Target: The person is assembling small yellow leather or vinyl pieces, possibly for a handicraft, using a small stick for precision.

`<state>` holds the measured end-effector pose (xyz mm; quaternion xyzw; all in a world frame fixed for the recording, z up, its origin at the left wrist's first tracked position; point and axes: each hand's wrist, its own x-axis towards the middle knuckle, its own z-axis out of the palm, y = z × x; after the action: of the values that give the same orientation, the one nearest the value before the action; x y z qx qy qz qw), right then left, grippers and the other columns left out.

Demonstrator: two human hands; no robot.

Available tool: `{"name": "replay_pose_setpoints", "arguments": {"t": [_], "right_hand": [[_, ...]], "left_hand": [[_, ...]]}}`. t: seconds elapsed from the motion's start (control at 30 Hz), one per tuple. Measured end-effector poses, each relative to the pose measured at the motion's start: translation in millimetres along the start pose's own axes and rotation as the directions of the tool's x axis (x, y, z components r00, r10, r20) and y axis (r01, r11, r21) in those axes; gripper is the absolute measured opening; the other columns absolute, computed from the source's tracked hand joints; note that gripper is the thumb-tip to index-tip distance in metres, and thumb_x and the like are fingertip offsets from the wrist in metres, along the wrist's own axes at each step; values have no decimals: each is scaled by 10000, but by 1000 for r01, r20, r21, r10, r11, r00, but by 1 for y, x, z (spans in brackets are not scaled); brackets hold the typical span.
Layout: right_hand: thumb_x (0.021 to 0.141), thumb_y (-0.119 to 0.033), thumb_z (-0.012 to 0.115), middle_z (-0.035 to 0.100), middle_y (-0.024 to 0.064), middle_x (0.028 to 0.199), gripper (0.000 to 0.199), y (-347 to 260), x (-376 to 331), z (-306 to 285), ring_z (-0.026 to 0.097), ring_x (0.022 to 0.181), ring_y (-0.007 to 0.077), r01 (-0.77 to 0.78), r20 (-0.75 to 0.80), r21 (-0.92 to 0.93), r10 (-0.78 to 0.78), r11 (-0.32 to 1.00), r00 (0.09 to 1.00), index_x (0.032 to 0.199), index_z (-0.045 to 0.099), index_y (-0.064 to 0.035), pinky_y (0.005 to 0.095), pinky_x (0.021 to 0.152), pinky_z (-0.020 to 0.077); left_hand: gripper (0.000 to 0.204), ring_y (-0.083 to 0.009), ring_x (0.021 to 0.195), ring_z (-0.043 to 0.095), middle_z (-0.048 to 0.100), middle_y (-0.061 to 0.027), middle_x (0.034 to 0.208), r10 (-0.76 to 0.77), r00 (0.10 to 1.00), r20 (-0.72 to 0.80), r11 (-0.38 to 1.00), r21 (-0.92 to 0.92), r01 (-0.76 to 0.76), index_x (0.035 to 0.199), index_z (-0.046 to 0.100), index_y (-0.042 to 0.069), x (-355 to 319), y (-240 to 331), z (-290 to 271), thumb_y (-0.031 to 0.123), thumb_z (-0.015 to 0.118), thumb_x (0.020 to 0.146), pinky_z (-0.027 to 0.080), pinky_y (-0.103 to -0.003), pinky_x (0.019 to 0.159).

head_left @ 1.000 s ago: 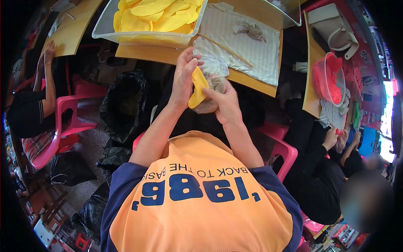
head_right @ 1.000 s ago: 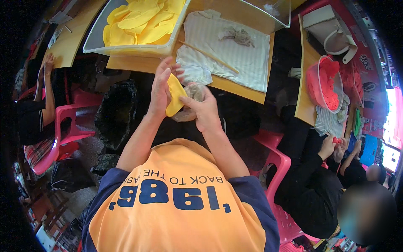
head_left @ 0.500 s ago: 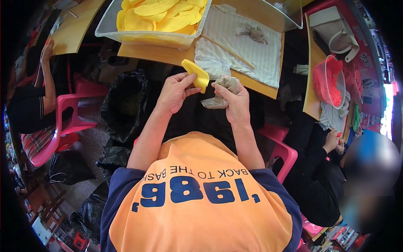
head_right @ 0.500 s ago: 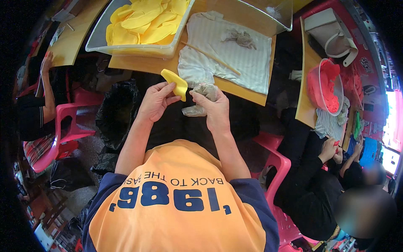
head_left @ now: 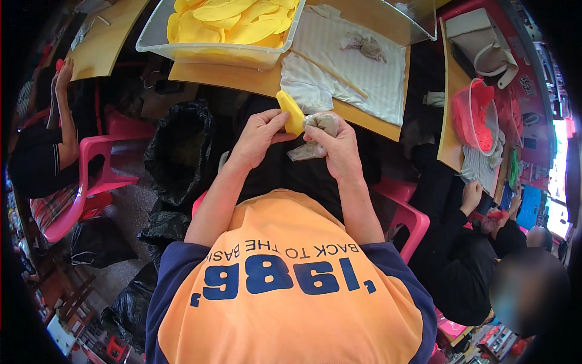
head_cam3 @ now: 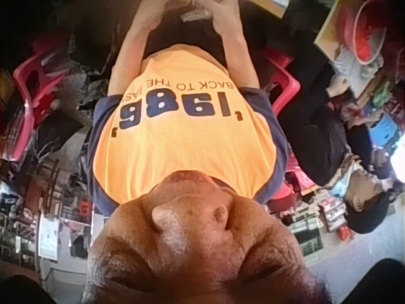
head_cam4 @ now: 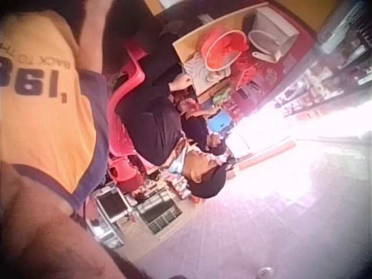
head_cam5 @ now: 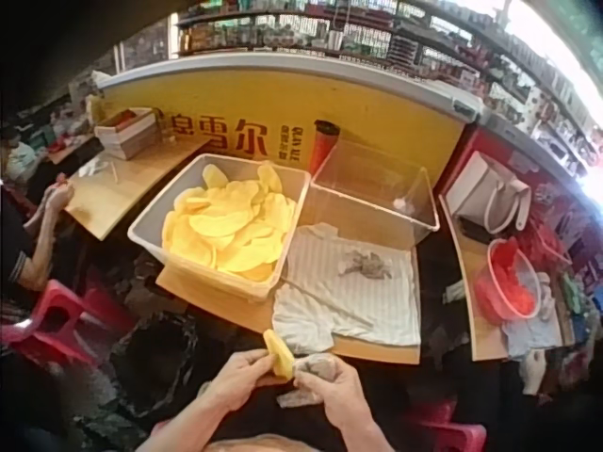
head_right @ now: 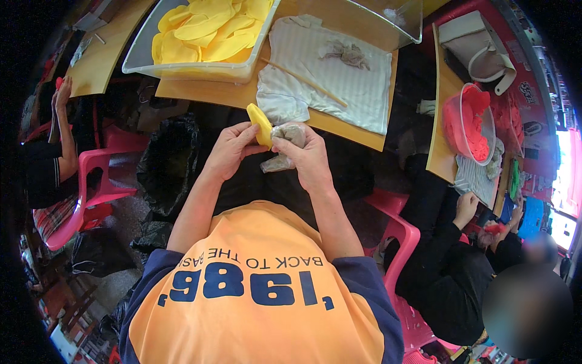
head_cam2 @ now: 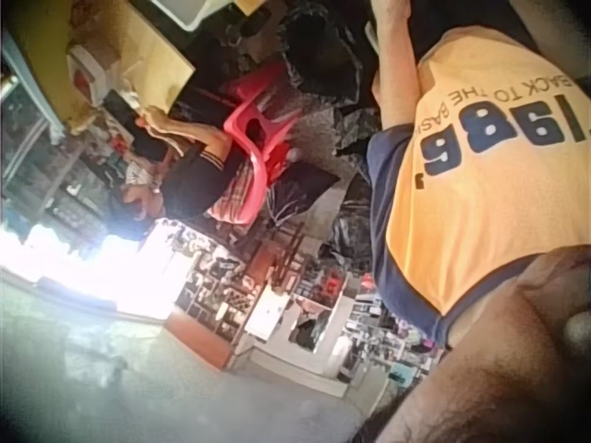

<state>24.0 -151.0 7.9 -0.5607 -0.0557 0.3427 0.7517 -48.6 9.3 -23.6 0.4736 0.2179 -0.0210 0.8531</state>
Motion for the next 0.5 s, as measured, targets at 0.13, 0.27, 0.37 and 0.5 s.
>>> {"name": "replay_pose_setpoints", "arguments": {"t": [0.13,0.27,0.37,0.5], "right_hand": [[797,-6,681,660,54,893,174,0,-4,2,594,729,99,4,-56,-39,-6,999,998,955,611,-6,233,673,493],[806,20,659,672,108,961,172,2,-5,0,597,737,96,138,-112,-74,-146,988,983,965,600,-10,228,673,495],[815,23,650,676,121,994,160,-2,-9,3,592,745,89,181,-95,-92,-189,979,977,962,598,-14,223,682,495],[824,7,653,681,89,996,140,-6,-13,5,584,764,72,199,-50,-148,-209,969,977,954,605,-13,215,705,497]], "left_hand": [[339,-161,920,630,631,-99,1035,-26,1000,-4,997,-71,26,1144,571,-38,0,0,1,240,510,961,546,-299,811],[327,-162,928,625,629,-104,1036,-21,1000,13,985,-170,23,1132,574,-38,2,0,-4,234,493,969,545,-309,826],[324,-163,926,628,629,-104,1033,0,1000,-16,989,-150,-2,1124,576,-38,4,-2,-6,235,492,970,544,-313,832],[298,-167,910,641,638,-106,1016,0,1000,-23,989,-148,-3,1098,580,-32,5,-3,-3,222,495,968,550,-306,831]]}}
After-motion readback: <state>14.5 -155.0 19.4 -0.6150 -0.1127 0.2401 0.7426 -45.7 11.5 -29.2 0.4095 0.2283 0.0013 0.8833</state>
